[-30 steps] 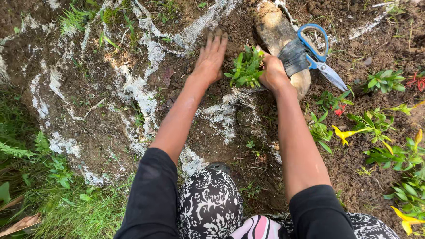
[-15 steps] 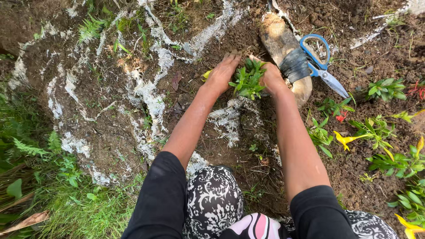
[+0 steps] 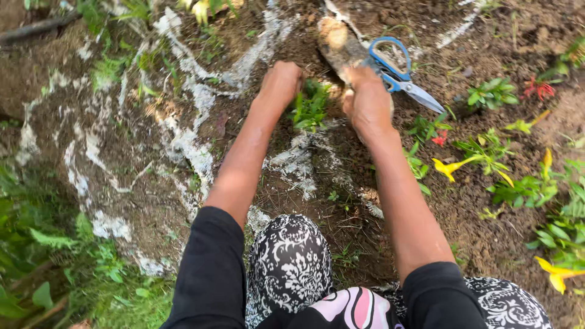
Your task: The person uses a small hand hoe to dig holes in the soil and plants small flowering seedlings. They use their hands to place the plants and pat the soil around the base to secure them.
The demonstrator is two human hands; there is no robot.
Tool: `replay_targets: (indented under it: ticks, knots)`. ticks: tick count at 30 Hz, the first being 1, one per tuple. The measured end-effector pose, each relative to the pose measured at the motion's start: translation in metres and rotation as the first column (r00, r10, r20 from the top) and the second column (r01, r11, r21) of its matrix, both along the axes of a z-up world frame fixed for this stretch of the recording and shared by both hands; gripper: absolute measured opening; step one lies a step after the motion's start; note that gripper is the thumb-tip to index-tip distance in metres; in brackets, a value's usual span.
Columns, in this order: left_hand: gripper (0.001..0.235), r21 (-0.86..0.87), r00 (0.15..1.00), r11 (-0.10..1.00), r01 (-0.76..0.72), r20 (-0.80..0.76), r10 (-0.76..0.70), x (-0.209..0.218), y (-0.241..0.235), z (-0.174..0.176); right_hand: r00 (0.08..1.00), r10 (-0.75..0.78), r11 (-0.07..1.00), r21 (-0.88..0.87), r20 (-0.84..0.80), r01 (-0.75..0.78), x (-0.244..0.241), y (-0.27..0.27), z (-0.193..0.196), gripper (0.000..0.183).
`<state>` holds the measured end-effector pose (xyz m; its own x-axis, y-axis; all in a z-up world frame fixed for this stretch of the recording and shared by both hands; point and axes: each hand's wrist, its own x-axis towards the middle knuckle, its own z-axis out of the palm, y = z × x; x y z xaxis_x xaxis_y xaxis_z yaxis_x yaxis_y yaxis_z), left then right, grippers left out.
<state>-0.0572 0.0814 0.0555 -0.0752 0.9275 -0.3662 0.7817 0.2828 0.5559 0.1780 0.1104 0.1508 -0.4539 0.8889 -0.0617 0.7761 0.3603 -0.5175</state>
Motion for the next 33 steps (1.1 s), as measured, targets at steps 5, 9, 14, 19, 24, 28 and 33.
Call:
replay_targets:
  ticks: [5, 9, 14, 19, 24, 28, 33]
  knots:
    - [0.017, 0.322, 0.997, 0.945, 0.05, -0.077, -0.026, 0.034, 0.045, 0.036, 0.968, -0.128, 0.983, 0.158, 0.217, 0.095, 0.029, 0.008, 0.042, 0.05]
    - [0.019, 0.324, 0.987, 0.935, 0.147, -0.115, -0.116, 0.08, 0.089, 0.048, 0.935, -0.22, 0.95, -0.157, 0.278, 0.27, 0.039, 0.005, 0.02, 0.066]
    - [0.035, 0.539, 0.963, 0.799, 0.268, -0.12, -0.241, 0.121, 0.105, 0.049, 0.948, -0.295, 0.954, -0.014, 0.118, 0.299, 0.038, -0.024, 0.003, 0.072]
    - [0.032, 0.222, 0.825, 0.841, 0.493, -0.426, -0.371, 0.136, 0.129, 0.068, 0.94, -0.328, 0.945, -0.023, -0.092, 0.327, 0.062, -0.018, 0.056, 0.064]
    - [0.067, 0.298, 0.881, 0.84, 0.454, -0.291, -0.373, 0.16, 0.131, 0.064, 0.969, -0.236, 0.971, 0.016, -0.076, 0.238, 0.134, -0.035, 0.138, 0.059]
    - [0.07, 0.274, 0.838, 0.844, 0.461, -0.449, -0.312, 0.195, 0.125, 0.063, 0.969, -0.246, 0.969, -0.035, -0.015, 0.246, 0.196, -0.053, 0.201, 0.06]
    - [0.06, 0.199, 0.837, 0.898, 0.392, -0.482, -0.259, 0.199, 0.118, 0.052, 0.963, -0.268, 0.959, 0.088, -0.027, 0.269, 0.262, -0.07, 0.223, 0.06]
